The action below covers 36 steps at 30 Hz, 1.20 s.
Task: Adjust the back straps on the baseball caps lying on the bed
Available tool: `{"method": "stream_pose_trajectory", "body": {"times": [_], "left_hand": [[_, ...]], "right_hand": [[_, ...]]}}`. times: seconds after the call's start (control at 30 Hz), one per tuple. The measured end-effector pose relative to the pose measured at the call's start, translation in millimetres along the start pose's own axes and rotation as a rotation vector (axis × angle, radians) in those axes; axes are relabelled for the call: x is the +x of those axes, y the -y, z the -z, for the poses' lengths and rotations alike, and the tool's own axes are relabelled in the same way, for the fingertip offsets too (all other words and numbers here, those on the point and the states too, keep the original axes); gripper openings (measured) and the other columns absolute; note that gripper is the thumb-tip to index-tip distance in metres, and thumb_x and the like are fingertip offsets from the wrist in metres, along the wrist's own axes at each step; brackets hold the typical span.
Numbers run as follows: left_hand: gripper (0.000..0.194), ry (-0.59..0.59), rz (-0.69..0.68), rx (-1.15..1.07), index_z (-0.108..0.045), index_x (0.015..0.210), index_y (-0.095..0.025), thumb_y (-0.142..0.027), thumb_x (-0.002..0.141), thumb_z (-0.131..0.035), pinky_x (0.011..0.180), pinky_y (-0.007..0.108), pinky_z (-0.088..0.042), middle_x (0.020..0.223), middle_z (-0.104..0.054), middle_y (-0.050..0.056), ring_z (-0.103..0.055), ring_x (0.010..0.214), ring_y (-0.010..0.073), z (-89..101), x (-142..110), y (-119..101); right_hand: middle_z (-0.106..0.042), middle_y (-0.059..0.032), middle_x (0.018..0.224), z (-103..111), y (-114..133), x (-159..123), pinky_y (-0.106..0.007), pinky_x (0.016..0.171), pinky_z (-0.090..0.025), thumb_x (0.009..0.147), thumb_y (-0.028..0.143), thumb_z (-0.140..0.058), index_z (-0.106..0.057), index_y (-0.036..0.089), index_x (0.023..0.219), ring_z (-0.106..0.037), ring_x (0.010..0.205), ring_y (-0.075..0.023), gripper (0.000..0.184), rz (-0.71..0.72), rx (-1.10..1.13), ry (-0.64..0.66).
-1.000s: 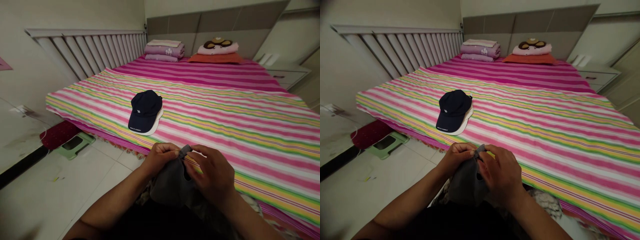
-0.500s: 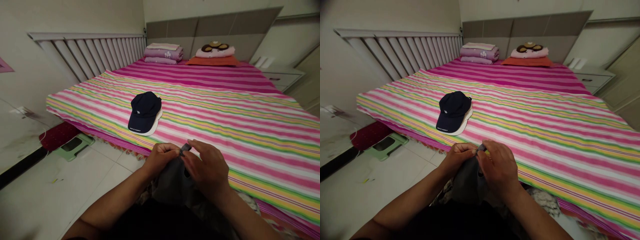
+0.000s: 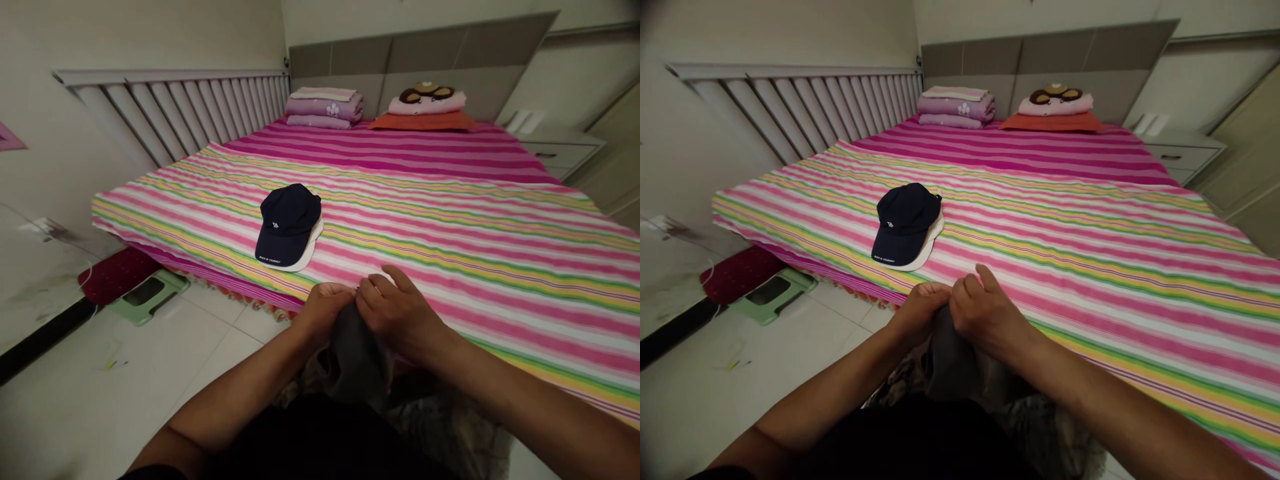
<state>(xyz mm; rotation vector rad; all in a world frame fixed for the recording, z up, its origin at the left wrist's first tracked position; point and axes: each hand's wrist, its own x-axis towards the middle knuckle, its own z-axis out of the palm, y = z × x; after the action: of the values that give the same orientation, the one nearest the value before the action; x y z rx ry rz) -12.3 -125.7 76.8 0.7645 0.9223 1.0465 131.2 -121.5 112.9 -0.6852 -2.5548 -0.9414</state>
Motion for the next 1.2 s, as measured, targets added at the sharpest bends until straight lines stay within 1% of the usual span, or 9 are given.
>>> {"method": "stream_pose_trajectory", "body": {"times": [0.17,0.27,0.4,0.53,0.6,0.73,0.93,1.1,1.2], "left_hand": [[0.013,-0.002,0.013,-0.023,-0.061,0.055,-0.011,-0.023,0.061,-0.064,0.046,0.018,-0.030,0.047,-0.055,-0.001,-0.044,0.045,0.0071,-0.2,2,0],[0.010,-0.060,0.011,-0.013,-0.060,0.054,-0.011,-0.019,0.059,-0.064,0.044,0.018,-0.030,0.045,-0.054,-0.002,-0.045,0.044,0.0072,-0.5,3,1],[0.010,-0.083,-0.006,-0.029,-0.063,0.058,-0.011,-0.020,0.060,-0.066,0.044,0.018,-0.030,0.048,-0.056,-0.001,-0.044,0.042,0.0059,0.5,4,2],[0.016,0.084,0.023,-0.026,-0.067,0.070,-0.011,-0.025,0.063,-0.069,0.051,0.020,-0.038,0.060,-0.062,0.002,-0.052,0.050,0.0085,1.4,0,-1],[0.014,0.177,0.007,-0.016,-0.067,0.071,-0.012,-0.024,0.064,-0.069,0.057,0.022,-0.041,0.073,-0.065,0.004,-0.056,0.059,0.0100,1.6,-3,-5],[0.011,0.273,-0.102,0.106,-0.068,0.071,-0.013,-0.022,0.065,-0.070,0.067,0.022,-0.041,0.082,-0.062,0.003,-0.056,0.072,0.0105,5.1,-7,-17],[0.035,0.555,0.165,0.072,-0.067,0.081,-0.011,-0.044,0.072,-0.062,0.065,0.025,-0.042,0.075,-0.064,0.006,-0.057,0.067,0.0138,5.7,-9,-29],[0.026,0.650,0.162,0.233,-0.064,0.071,-0.011,-0.037,0.069,-0.067,0.063,0.020,-0.038,0.066,-0.060,0.001,-0.052,0.063,0.0082,-17.2,-16,-38],[0.029,0.679,0.171,0.237,-0.061,0.061,-0.011,-0.039,0.066,-0.069,0.056,0.019,-0.035,0.057,-0.054,-0.002,-0.044,0.054,0.0061,-27.9,-22,-40]], "right_hand": [[-0.062,-0.0081,0.070,-1,-6,5,-0.041,0.084,-0.037,0.081,0.007,-0.043,-0.064,0.011,0.077,-0.053,0.069,-0.0213,0.022,0.214,-0.005,-0.064],[-0.062,-0.0078,0.068,2,-1,4,-0.036,0.068,-0.041,0.081,0.006,-0.042,-0.062,0.012,0.074,-0.053,0.063,-0.0202,0.022,0.157,0.171,-0.049],[-0.063,-0.0043,0.071,8,2,-7,-0.028,0.057,-0.042,0.087,0.019,-0.042,-0.058,0.017,0.080,-0.055,0.062,-0.0163,0.018,-0.326,0.797,-0.030],[-0.062,-0.0054,0.092,0,-5,-21,-0.028,0.070,-0.045,0.088,0.036,-0.044,-0.055,0.020,0.098,-0.059,0.080,-0.0164,0.022,-0.922,1.278,-0.215],[-0.060,-0.0048,0.087,-6,-7,-27,-0.028,0.068,-0.045,0.086,0.043,-0.046,-0.056,0.019,0.093,-0.057,0.078,-0.0167,0.027,-1.054,1.490,-0.106],[-0.048,0.0025,0.055,-9,-3,-33,-0.023,0.046,-0.031,0.078,0.050,-0.053,-0.054,0.016,0.065,-0.040,0.048,-0.0090,0.037,-1.029,1.997,0.262],[-0.050,0.0030,0.047,3,7,-35,-0.023,0.050,-0.031,0.072,0.038,-0.064,-0.048,0.018,0.059,-0.045,0.048,-0.0106,0.029,-1.115,2.345,0.083],[-0.051,0.0019,0.056,18,10,-37,-0.021,0.047,-0.027,0.078,0.039,-0.059,-0.050,0.016,0.061,-0.041,0.050,-0.0084,0.030,-1.098,2.141,0.052],[-0.049,0.0020,0.054,28,12,-39,-0.022,0.048,-0.029,0.076,0.039,-0.060,-0.047,0.017,0.058,-0.041,0.051,-0.0093,0.031,-1.071,2.207,-0.029]]}}
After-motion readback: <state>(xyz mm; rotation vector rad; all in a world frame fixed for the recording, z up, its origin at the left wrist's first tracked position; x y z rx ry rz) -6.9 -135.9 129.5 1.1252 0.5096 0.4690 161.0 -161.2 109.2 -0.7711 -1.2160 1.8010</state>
